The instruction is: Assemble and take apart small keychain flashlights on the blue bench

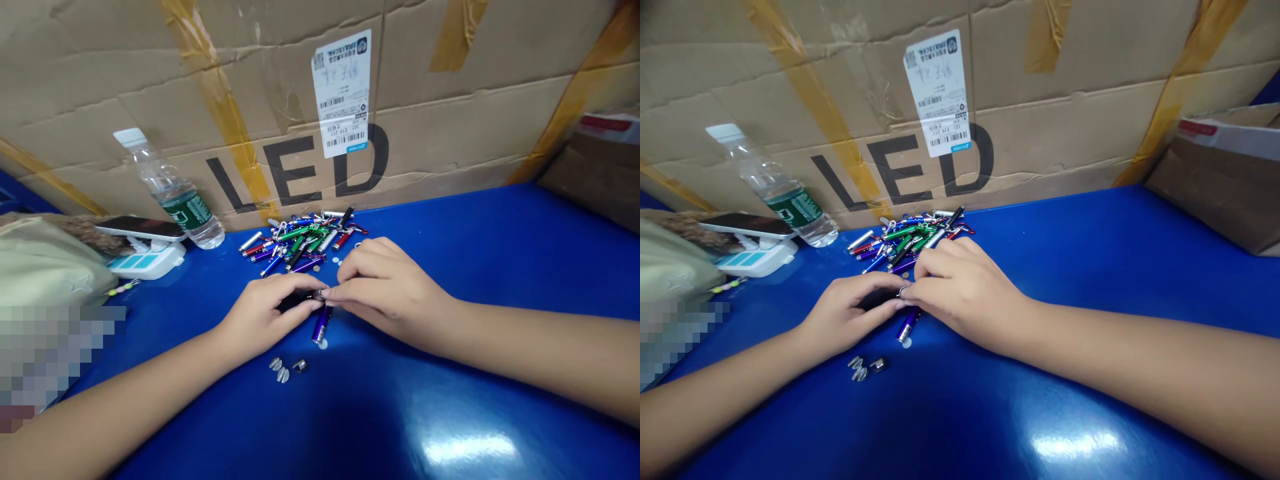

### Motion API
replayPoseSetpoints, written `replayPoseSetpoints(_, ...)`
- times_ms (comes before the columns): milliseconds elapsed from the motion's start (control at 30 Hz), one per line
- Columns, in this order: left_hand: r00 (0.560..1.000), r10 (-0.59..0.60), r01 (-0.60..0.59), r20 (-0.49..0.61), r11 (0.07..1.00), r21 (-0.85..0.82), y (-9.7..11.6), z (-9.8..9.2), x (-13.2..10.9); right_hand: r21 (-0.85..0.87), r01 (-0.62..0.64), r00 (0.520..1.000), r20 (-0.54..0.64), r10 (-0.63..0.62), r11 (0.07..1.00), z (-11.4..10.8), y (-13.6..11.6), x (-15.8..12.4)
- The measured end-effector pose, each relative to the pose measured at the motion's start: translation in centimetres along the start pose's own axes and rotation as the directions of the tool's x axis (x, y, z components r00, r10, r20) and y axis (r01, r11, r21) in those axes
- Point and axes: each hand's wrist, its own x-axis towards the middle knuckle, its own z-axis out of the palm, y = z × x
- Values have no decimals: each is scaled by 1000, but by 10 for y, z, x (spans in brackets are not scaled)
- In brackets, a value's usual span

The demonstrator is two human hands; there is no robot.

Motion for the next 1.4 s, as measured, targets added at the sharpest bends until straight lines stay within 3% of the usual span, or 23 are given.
replayPoseSetpoints(167,1000,-1,1,7,1000,18,0,0,0,10,-3,997,83,3,1000,-2,-3,0)
replayPoseSetpoints(300,997,-41,41,-58,999,-5,1,0,1,21,-149,984,103,146,989,-1,2,4)
replayPoseSetpoints(500,982,-132,125,-136,990,-58,1,1,1,-131,-218,915,318,249,967,11,14,6)
replayPoseSetpoints(600,982,-139,132,-132,989,-60,0,1,1,-185,-181,908,345,236,966,14,14,4)
replayPoseSetpoints(800,983,-139,132,-121,989,-67,1,1,1,-207,-145,935,292,202,968,13,11,4)
replayPoseSetpoints(1067,977,-155,142,-145,985,-101,0,2,1,-144,-98,914,377,146,985,15,15,4)
replayPoseSetpoints(1133,963,-174,148,-206,980,-135,-1,2,1,-97,-63,914,394,96,993,15,15,5)
replayPoseSetpoints(1267,892,-274,192,-360,950,-247,-4,1,1,-5,-6,882,471,8,1000,15,17,6)
replayPoseSetpoints(1400,873,-317,212,-370,931,-299,-5,1,1,25,36,866,498,-44,999,13,18,7)
